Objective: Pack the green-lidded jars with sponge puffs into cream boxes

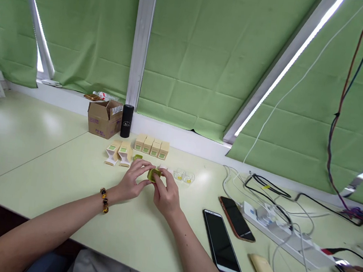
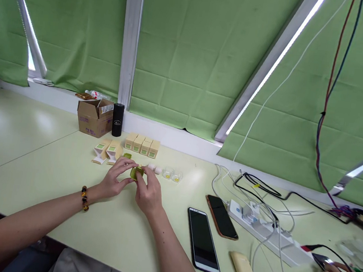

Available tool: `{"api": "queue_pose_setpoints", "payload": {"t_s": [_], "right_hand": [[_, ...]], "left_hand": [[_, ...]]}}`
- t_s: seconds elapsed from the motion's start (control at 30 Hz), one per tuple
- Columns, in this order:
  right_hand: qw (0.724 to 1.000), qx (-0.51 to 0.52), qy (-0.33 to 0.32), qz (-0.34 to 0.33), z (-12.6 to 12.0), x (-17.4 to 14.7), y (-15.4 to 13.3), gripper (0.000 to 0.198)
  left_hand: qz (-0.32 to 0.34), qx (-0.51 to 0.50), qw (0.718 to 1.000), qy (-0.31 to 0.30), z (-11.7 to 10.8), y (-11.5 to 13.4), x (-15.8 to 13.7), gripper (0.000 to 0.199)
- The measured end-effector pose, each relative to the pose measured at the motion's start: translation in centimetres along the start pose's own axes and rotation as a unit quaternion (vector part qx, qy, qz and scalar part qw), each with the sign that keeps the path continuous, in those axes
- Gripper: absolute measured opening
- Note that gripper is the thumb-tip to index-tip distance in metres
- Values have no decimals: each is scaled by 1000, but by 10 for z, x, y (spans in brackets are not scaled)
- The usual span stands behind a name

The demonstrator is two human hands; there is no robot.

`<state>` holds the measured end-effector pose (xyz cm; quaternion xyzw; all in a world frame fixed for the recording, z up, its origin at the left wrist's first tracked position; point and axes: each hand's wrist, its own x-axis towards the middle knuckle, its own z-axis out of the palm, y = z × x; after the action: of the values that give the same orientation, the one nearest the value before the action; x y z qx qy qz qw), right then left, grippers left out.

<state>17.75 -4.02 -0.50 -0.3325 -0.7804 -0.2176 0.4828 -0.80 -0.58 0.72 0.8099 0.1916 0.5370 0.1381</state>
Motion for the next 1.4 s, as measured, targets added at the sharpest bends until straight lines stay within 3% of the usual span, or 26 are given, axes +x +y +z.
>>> {"api": "queue_pose_setpoints", "payload": {"t_s": [1.17,1.4], "right_hand": [[999,40,14,13,0,0,0,46],[993,101,30,52,0,-5,-3,62]], "left_hand": [[5,4,1000,22,0,0,0,42],[-76,-35,996,32,2,-5,2,35]]}}
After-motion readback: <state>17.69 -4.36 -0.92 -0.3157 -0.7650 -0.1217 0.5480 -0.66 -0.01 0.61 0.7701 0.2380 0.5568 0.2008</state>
